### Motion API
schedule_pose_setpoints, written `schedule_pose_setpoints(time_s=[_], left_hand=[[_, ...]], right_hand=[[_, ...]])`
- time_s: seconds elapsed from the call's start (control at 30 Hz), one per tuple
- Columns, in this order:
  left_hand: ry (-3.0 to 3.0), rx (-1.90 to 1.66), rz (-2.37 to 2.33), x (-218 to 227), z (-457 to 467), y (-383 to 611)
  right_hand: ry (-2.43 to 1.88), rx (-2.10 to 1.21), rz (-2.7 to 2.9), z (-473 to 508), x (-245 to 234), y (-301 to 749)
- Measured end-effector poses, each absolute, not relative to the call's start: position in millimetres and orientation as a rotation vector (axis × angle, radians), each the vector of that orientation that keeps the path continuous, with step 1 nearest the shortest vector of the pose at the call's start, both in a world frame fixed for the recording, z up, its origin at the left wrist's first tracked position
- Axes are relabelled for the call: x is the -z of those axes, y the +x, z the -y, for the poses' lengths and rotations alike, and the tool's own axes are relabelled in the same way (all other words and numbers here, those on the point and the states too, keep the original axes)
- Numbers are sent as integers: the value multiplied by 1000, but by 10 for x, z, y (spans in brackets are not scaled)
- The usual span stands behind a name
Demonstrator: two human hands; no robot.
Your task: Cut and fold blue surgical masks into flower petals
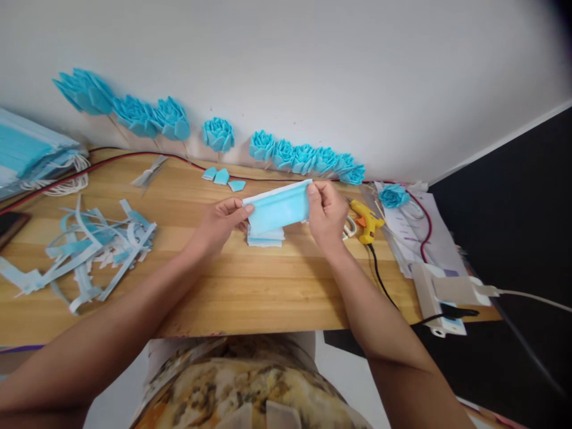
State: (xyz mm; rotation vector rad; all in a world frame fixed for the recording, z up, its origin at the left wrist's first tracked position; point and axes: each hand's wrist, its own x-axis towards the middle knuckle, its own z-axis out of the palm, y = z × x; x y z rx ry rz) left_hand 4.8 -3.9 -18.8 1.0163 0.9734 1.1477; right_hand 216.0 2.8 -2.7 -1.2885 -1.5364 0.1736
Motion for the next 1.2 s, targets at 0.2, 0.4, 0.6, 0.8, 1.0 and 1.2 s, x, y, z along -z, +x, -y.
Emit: schedule_pose_setpoints(time_s=[0.2, 0.4, 0.6, 0.8, 1.0, 1.2], left_hand=[[888, -1086, -861, 212, 28, 34], [916, -1035, -862, 211, 20, 12], [1088, -1163, -953, 156, 10, -32], [1463, -1080, -966, -84, 82, -84], [1624, -828, -943, -92, 138, -45], [1350, -1082, -981, -34, 184, 29]], right_hand=[[-1237, -347, 1483, -73, 28, 2199], [-1199, -451, 1478, -76, 35, 2212], [-1181, -436, 1586, -23, -12, 2187], [-1007, -396, 1928, 141, -49, 2053], [-945, -364, 2090, 227, -58, 1953], [-1185, -800, 1756, 201, -15, 1886]])
